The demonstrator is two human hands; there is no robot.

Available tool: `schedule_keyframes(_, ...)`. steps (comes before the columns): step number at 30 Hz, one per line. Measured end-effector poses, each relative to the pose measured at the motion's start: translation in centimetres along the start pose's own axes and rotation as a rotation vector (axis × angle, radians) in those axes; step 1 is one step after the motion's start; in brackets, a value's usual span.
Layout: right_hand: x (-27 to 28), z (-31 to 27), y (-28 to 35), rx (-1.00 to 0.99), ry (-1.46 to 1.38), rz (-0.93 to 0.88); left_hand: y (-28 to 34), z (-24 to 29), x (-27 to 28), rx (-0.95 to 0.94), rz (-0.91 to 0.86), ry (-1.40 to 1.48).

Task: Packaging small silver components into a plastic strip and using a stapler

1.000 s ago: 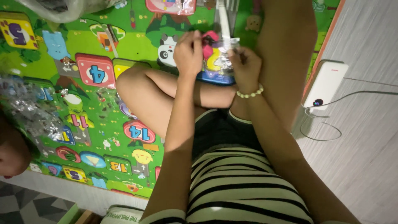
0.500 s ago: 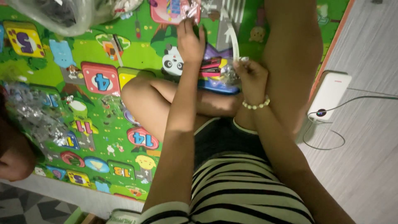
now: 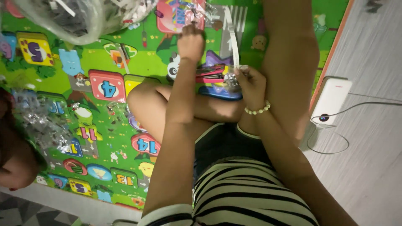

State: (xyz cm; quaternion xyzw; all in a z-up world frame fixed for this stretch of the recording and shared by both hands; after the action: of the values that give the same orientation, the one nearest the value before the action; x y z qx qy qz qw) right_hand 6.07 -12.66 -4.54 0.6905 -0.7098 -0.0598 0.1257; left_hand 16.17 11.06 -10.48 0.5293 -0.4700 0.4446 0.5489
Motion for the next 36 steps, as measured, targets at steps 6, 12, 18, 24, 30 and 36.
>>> schedule_keyframes(6, 0.1, 2.1, 0.8, -0.086, 0.068, -0.046, -1.1, -0.8, -7.5, -0.025, 0.197, -0.234)
schedule_keyframes(12, -0.9, 2.1, 0.0, -0.081, 0.073, -0.048, 2.8, -3.0, 3.0, 0.217, 0.454, 0.701)
schedule_keyframes(18, -1.3, 6.1, 0.1, -0.120, 0.090, -0.044, 4.6, -0.6, -3.8, 0.159, 0.326, 0.504)
schedule_keyframes(24, -0.3, 1.3, 1.1, -0.163, 0.007, -0.065, 3.1, 4.0, -2.9, -0.010, 0.446, 0.064)
schedule_keyframes(30, -0.9, 1.8, 0.7, -0.162, -0.053, -0.086, 2.7, 3.1, -2.6, -0.198, 0.470, -0.092)
schedule_keyframes(36, -0.4, 3.7, 0.9, -0.177, -0.129, -0.041, 2.6, 0.3, 1.2, 0.312, 0.197, 1.176)
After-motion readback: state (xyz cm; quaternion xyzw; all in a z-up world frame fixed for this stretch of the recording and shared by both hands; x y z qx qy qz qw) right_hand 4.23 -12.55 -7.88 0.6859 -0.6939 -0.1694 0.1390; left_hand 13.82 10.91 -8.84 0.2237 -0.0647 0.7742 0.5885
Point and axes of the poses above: each hand's wrist, its own y-axis away from the middle knuckle, its own x-axis out of the back of the hand, z = x × y, the point moved 6 cm from there along -y, towards the middle knuckle, and after that the axes turned 8 degrees about y, right-handed, at the moved point
